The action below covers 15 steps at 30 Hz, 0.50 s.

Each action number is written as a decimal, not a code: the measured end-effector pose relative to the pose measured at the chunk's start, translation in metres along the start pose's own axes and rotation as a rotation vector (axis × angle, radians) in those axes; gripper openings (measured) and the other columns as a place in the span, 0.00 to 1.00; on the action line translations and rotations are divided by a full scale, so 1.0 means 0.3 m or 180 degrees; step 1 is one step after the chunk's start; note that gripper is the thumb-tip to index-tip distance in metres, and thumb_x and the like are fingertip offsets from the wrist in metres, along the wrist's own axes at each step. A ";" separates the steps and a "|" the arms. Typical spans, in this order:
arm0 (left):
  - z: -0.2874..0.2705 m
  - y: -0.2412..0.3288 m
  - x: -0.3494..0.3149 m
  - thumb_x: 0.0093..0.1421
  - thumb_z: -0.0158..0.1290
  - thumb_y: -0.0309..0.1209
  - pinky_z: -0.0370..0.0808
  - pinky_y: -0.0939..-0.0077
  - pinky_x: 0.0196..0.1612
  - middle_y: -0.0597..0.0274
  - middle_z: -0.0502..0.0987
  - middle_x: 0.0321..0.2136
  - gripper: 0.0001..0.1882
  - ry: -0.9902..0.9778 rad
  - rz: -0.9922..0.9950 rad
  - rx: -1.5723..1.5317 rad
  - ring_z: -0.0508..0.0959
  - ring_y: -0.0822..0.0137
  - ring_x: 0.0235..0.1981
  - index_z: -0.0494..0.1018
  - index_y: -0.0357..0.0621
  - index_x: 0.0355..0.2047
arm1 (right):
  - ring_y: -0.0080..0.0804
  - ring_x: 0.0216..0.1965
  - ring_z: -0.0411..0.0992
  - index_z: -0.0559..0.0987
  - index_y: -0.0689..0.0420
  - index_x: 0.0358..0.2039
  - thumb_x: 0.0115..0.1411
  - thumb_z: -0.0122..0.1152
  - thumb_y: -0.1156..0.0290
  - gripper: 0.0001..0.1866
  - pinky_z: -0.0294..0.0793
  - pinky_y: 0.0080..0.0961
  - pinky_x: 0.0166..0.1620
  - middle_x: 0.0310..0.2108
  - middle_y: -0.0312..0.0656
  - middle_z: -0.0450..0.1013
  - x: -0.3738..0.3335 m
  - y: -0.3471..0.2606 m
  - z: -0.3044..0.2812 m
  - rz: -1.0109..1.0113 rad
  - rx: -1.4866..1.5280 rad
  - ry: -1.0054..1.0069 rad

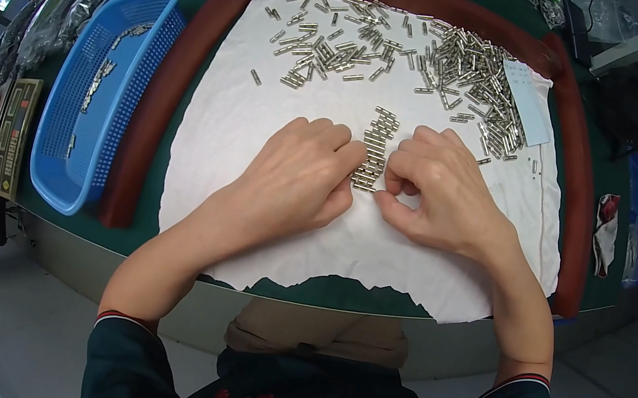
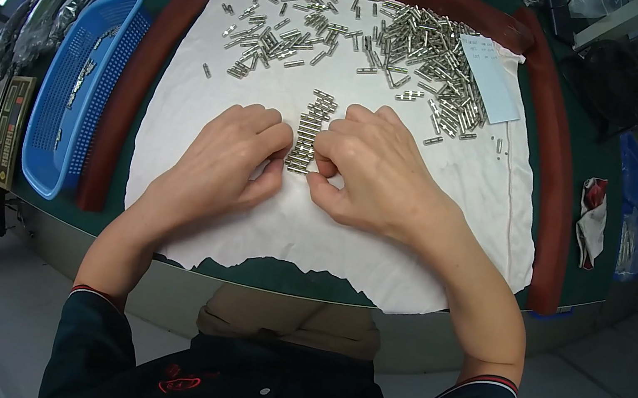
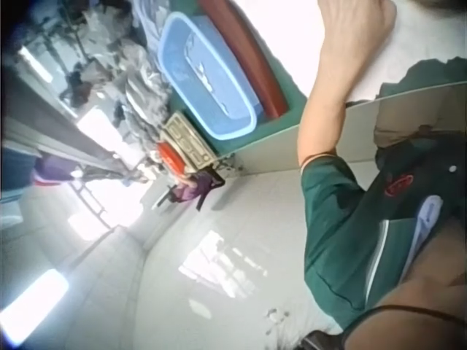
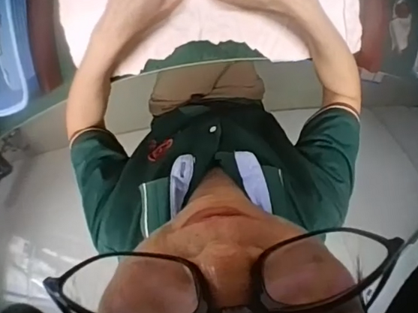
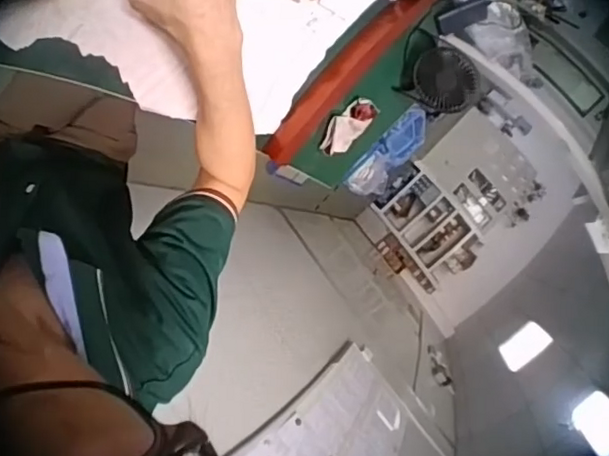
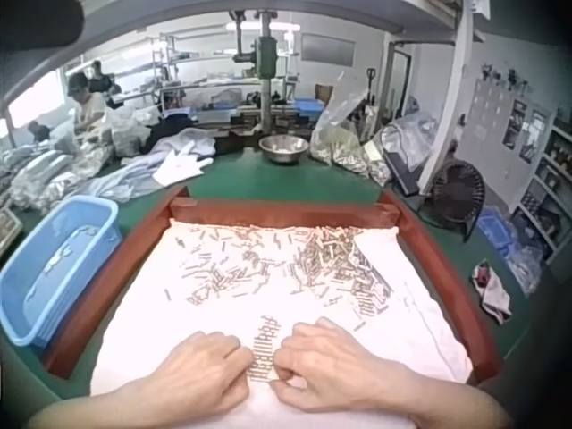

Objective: Sorting and arranging small cylindrical metal components into organized rows on a workstation cloth.

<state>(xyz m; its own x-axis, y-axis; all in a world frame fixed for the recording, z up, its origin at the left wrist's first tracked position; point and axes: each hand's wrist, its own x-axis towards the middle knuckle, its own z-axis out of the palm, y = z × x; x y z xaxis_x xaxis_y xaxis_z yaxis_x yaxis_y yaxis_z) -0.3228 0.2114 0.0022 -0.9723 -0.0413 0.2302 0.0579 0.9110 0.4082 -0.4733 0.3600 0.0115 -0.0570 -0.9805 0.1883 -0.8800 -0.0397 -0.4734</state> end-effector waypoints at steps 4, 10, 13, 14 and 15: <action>-0.005 0.000 0.001 0.48 0.52 0.22 0.67 0.63 0.36 0.54 0.69 0.26 0.05 0.0059 0.0035 -0.0144 0.71 0.55 0.31 0.68 0.38 0.27 | 0.34 0.28 0.66 0.72 0.56 0.18 0.43 0.63 0.74 0.07 0.61 0.31 0.35 0.21 0.36 0.69 -0.014 0.009 0.007 0.0013 0.0111 0.0007; -0.024 -0.017 -0.049 0.45 0.54 0.17 0.67 0.67 0.38 0.57 0.70 0.26 0.14 0.0268 0.0284 -0.0249 0.71 0.57 0.31 0.73 0.40 0.34 | 0.34 0.33 0.68 0.79 0.58 0.31 0.36 0.64 0.77 0.16 0.64 0.30 0.37 0.27 0.35 0.68 -0.099 0.014 0.034 -0.0740 -0.0574 0.1031; -0.015 -0.036 -0.083 0.43 0.57 0.19 0.66 0.68 0.36 0.60 0.68 0.31 0.22 0.0282 0.0599 -0.0143 0.71 0.61 0.31 0.74 0.38 0.43 | 0.35 0.34 0.68 0.79 0.59 0.34 0.36 0.64 0.77 0.18 0.65 0.31 0.38 0.29 0.35 0.68 -0.102 0.004 0.047 -0.0782 -0.0558 0.1010; -0.016 -0.033 -0.082 0.43 0.57 0.19 0.66 0.68 0.36 0.60 0.68 0.31 0.22 0.0274 0.0595 -0.0154 0.71 0.61 0.31 0.74 0.38 0.43 | 0.35 0.34 0.68 0.79 0.59 0.34 0.36 0.64 0.77 0.18 0.65 0.31 0.38 0.29 0.35 0.68 -0.101 0.001 0.051 -0.0771 -0.0550 0.1003; -0.020 -0.027 -0.078 0.44 0.57 0.19 0.66 0.69 0.37 0.60 0.68 0.32 0.25 0.0166 0.0651 -0.0051 0.71 0.62 0.32 0.74 0.38 0.46 | 0.35 0.34 0.68 0.79 0.59 0.35 0.36 0.65 0.76 0.19 0.65 0.31 0.39 0.29 0.35 0.68 -0.099 -0.002 0.054 -0.0757 -0.0565 0.1006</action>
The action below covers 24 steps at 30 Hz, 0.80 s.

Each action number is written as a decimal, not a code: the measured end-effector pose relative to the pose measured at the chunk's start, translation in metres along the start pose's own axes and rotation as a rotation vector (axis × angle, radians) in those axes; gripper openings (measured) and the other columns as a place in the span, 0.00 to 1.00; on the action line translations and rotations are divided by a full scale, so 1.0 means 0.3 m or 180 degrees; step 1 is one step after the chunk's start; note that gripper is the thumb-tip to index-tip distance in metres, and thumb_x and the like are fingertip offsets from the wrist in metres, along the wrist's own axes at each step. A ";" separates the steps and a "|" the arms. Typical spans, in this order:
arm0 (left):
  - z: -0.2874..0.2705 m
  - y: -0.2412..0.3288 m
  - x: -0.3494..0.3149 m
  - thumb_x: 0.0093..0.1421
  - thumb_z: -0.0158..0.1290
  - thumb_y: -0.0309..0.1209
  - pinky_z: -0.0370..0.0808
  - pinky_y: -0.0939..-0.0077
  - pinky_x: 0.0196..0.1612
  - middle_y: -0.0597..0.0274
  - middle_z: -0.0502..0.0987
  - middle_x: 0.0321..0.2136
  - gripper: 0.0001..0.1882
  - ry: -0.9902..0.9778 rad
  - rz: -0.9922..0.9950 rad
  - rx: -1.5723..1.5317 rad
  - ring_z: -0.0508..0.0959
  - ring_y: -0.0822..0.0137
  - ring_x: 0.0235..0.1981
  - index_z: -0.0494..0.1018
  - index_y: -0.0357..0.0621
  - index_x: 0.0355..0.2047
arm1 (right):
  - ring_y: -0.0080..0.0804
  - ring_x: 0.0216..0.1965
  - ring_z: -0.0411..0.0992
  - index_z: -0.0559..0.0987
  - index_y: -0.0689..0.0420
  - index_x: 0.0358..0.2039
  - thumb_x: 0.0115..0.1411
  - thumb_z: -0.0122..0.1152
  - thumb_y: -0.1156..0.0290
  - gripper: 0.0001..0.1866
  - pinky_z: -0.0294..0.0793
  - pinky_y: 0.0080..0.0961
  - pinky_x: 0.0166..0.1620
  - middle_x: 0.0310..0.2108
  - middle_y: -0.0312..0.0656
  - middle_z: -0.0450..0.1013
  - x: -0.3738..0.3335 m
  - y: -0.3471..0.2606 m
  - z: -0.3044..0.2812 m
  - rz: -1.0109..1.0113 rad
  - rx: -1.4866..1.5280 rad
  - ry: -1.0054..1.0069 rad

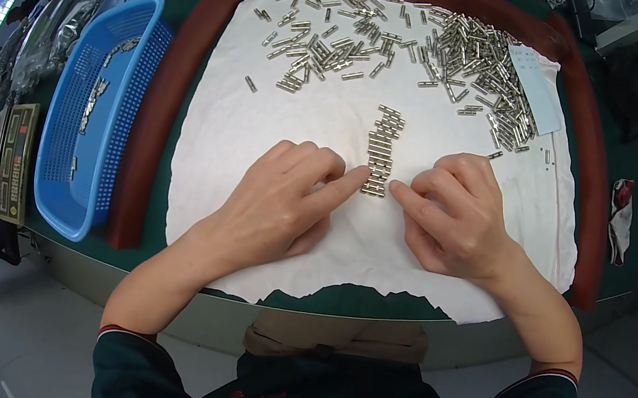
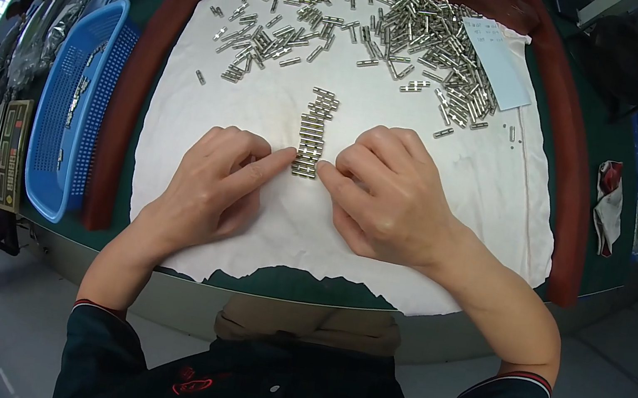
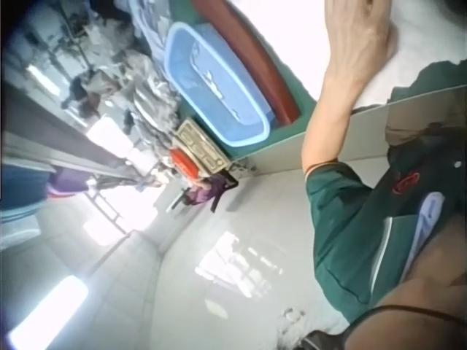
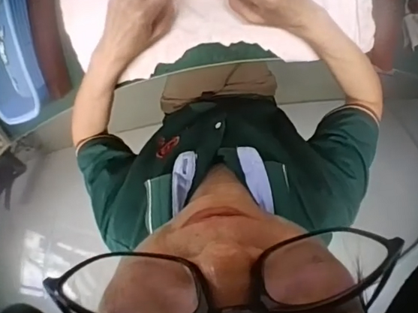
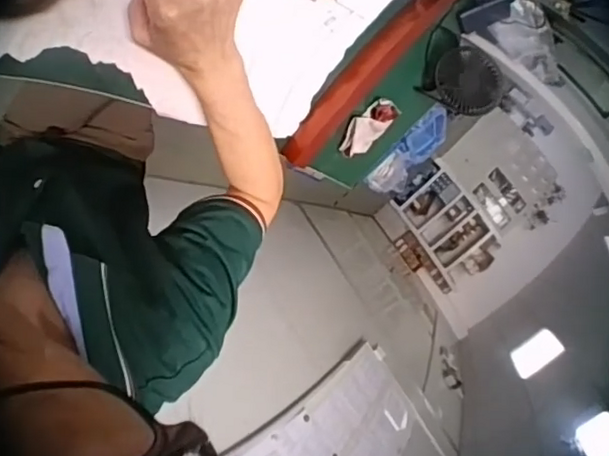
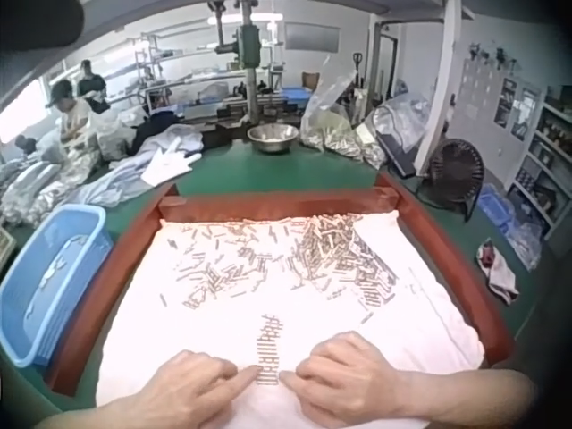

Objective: Sorting and arranging small cylindrical metal components into organized rows on a workstation cloth.

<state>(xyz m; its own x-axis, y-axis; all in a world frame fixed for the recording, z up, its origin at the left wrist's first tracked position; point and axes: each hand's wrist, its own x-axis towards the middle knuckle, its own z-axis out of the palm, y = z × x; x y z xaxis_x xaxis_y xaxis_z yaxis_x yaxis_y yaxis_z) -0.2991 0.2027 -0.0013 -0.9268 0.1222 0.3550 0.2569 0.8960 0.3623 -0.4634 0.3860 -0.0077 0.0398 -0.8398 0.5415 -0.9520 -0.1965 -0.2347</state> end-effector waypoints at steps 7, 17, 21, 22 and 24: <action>-0.004 0.018 -0.006 0.45 0.56 0.22 0.64 0.71 0.41 0.62 0.67 0.34 0.26 -0.0063 0.0101 0.0267 0.70 0.66 0.35 0.73 0.37 0.50 | 0.36 0.34 0.67 0.81 0.57 0.39 0.34 0.63 0.77 0.25 0.66 0.33 0.38 0.31 0.35 0.70 -0.007 -0.009 0.015 0.0002 -0.0008 -0.0077; -0.005 0.023 -0.012 0.44 0.56 0.23 0.65 0.71 0.42 0.63 0.69 0.35 0.25 -0.0197 0.0202 0.0269 0.70 0.66 0.36 0.74 0.37 0.46 | 0.36 0.34 0.68 0.81 0.57 0.38 0.34 0.63 0.77 0.24 0.67 0.33 0.39 0.30 0.35 0.69 -0.006 -0.010 0.010 -0.0052 -0.0021 -0.0187; -0.009 0.024 -0.012 0.42 0.57 0.23 0.65 0.70 0.43 0.63 0.69 0.35 0.25 -0.0233 0.0182 0.0197 0.70 0.65 0.36 0.75 0.38 0.45 | 0.36 0.33 0.67 0.81 0.57 0.38 0.32 0.63 0.76 0.25 0.66 0.32 0.39 0.30 0.35 0.69 -0.007 -0.009 0.006 -0.0122 0.0063 -0.0231; -0.010 0.024 -0.011 0.41 0.58 0.22 0.65 0.70 0.43 0.63 0.69 0.35 0.25 -0.0258 0.0164 0.0161 0.70 0.65 0.36 0.75 0.39 0.45 | 0.36 0.33 0.67 0.81 0.57 0.38 0.32 0.63 0.75 0.25 0.66 0.32 0.39 0.30 0.35 0.69 -0.007 -0.008 0.004 -0.0140 0.0088 -0.0249; -0.014 0.021 -0.010 0.41 0.58 0.21 0.65 0.70 0.43 0.63 0.69 0.35 0.26 -0.0249 0.0155 0.0078 0.70 0.64 0.36 0.75 0.39 0.45 | 0.36 0.33 0.67 0.81 0.58 0.38 0.32 0.63 0.75 0.26 0.66 0.32 0.39 0.29 0.35 0.68 -0.010 -0.007 0.006 -0.0166 0.0137 -0.0211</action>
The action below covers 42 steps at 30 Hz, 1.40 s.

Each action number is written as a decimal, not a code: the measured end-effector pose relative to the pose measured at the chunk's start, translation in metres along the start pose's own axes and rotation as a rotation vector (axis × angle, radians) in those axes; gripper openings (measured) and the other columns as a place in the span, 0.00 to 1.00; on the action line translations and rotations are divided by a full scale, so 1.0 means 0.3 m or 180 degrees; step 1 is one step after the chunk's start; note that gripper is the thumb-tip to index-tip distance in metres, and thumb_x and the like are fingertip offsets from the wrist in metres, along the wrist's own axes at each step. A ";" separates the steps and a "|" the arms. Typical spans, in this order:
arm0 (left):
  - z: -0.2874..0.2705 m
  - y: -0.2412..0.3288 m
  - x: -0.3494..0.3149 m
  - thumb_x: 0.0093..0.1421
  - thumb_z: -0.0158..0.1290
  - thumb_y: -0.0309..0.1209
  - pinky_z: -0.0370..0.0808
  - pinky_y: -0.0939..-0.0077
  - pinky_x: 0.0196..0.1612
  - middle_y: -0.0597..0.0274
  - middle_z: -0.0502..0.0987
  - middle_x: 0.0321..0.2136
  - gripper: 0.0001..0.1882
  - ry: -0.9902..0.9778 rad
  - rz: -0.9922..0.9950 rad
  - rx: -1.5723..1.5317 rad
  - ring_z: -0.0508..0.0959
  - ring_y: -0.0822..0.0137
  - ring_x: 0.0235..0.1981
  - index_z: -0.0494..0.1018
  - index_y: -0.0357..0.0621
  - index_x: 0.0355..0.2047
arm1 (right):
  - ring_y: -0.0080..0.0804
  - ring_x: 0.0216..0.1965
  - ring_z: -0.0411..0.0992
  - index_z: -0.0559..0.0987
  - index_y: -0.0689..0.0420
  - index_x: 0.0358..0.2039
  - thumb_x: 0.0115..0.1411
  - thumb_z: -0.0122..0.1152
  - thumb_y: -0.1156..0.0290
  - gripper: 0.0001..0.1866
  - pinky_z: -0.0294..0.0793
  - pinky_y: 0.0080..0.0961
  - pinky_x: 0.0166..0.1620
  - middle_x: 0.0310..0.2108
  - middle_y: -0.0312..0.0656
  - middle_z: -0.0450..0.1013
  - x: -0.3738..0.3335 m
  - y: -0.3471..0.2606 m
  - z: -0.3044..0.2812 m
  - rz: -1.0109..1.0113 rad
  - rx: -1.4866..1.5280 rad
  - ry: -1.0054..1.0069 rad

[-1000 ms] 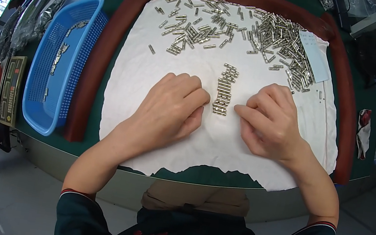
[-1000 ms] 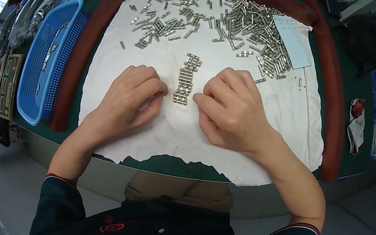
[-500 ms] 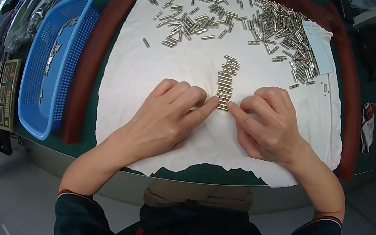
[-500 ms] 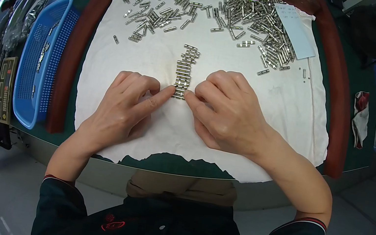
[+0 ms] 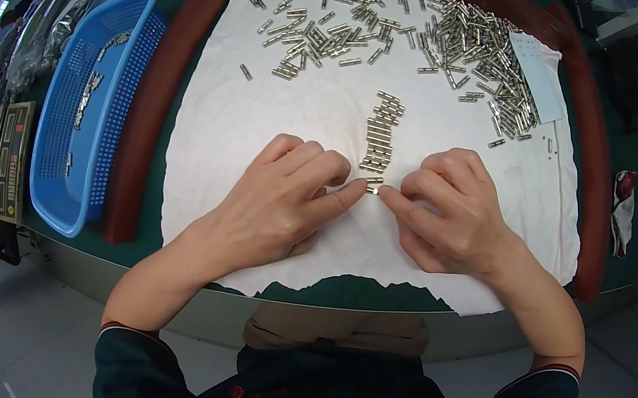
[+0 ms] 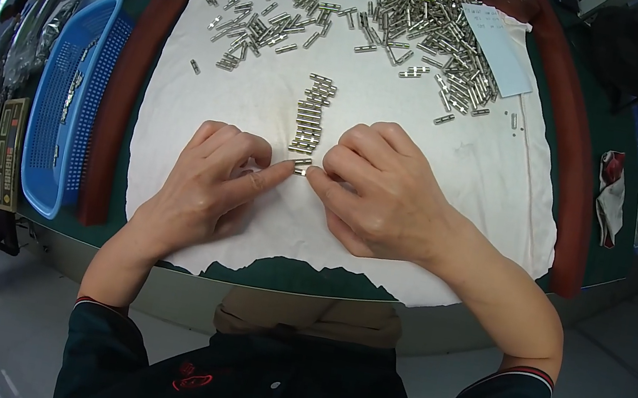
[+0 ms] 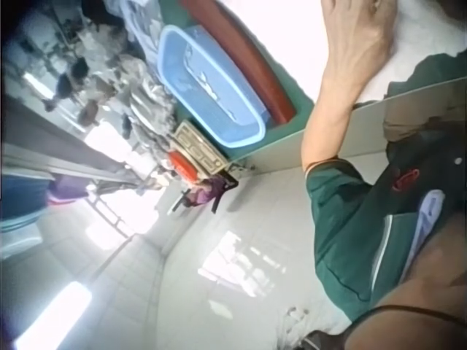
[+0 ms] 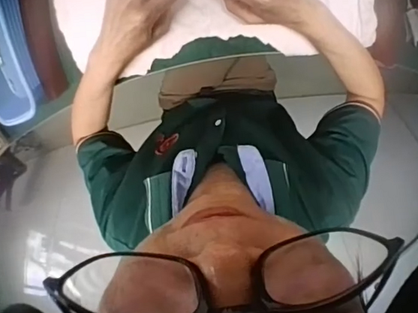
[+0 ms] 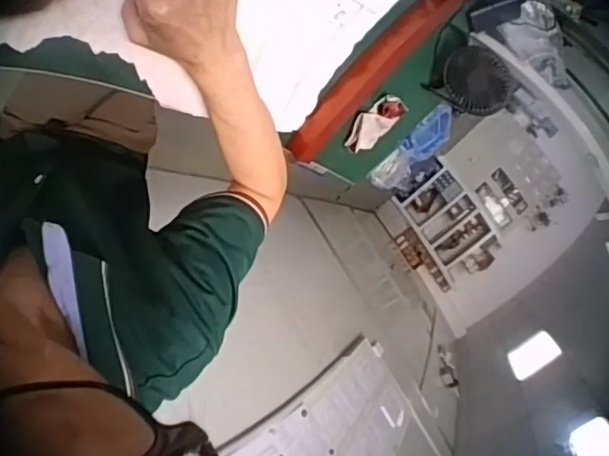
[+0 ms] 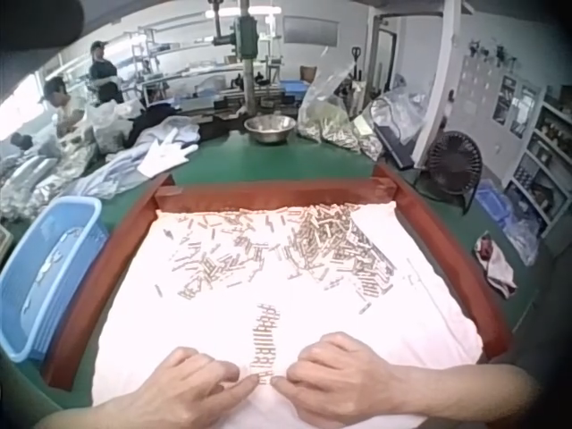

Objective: Sorting and arranging small cylindrical metal components into organized rows on a workstation cloth.

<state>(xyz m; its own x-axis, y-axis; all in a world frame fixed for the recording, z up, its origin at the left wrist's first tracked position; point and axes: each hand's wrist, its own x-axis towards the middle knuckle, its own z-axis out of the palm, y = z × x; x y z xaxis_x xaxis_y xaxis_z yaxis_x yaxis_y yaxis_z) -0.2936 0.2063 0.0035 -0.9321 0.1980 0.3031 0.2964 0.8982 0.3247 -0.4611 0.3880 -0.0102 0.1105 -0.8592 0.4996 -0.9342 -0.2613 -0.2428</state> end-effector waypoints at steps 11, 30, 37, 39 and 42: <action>0.023 -0.007 0.007 0.41 0.55 0.16 0.64 0.68 0.42 0.59 0.68 0.37 0.29 0.0144 -0.0432 -0.0046 0.71 0.62 0.39 0.73 0.37 0.49 | 0.37 0.34 0.67 0.80 0.59 0.42 0.37 0.63 0.80 0.25 0.65 0.33 0.38 0.30 0.36 0.69 0.013 -0.004 0.004 0.0378 -0.0145 0.0096; 0.015 -0.011 0.003 0.41 0.55 0.16 0.64 0.67 0.43 0.59 0.68 0.36 0.28 0.0152 -0.0278 -0.0135 0.71 0.62 0.38 0.75 0.40 0.47 | 0.36 0.37 0.67 0.80 0.58 0.39 0.36 0.64 0.76 0.23 0.66 0.32 0.40 0.31 0.35 0.69 0.011 -0.003 -0.005 0.0187 -0.0086 -0.0053; 0.030 -0.011 0.016 0.41 0.53 0.14 0.64 0.67 0.42 0.58 0.68 0.38 0.33 0.0172 -0.0464 -0.0086 0.71 0.60 0.39 0.71 0.37 0.52 | 0.37 0.35 0.67 0.80 0.60 0.42 0.38 0.61 0.81 0.24 0.64 0.32 0.37 0.31 0.37 0.69 0.013 -0.001 0.011 0.0553 -0.0282 0.0187; 0.032 -0.007 0.021 0.41 0.53 0.14 0.64 0.68 0.42 0.58 0.68 0.38 0.33 0.0120 -0.0482 -0.0074 0.71 0.60 0.39 0.71 0.36 0.52 | 0.37 0.34 0.67 0.80 0.60 0.42 0.38 0.61 0.81 0.24 0.64 0.32 0.37 0.31 0.37 0.69 0.016 -0.001 0.015 0.0553 -0.0281 0.0174; 0.035 -0.010 0.019 0.41 0.54 0.15 0.64 0.68 0.42 0.58 0.68 0.38 0.32 0.0080 -0.0457 -0.0043 0.71 0.60 0.40 0.71 0.36 0.52 | 0.37 0.34 0.67 0.80 0.60 0.42 0.39 0.61 0.80 0.24 0.64 0.32 0.37 0.31 0.38 0.69 0.017 -0.002 0.015 0.0527 -0.0281 0.0136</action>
<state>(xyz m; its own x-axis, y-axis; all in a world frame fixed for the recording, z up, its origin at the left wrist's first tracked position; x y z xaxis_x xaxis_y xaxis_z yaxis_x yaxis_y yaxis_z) -0.3020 0.2088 -0.0054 -0.9597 0.0580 0.2749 0.1634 0.9112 0.3782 -0.4585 0.3817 -0.0112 -0.0598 -0.8674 0.4941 -0.9648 -0.0768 -0.2516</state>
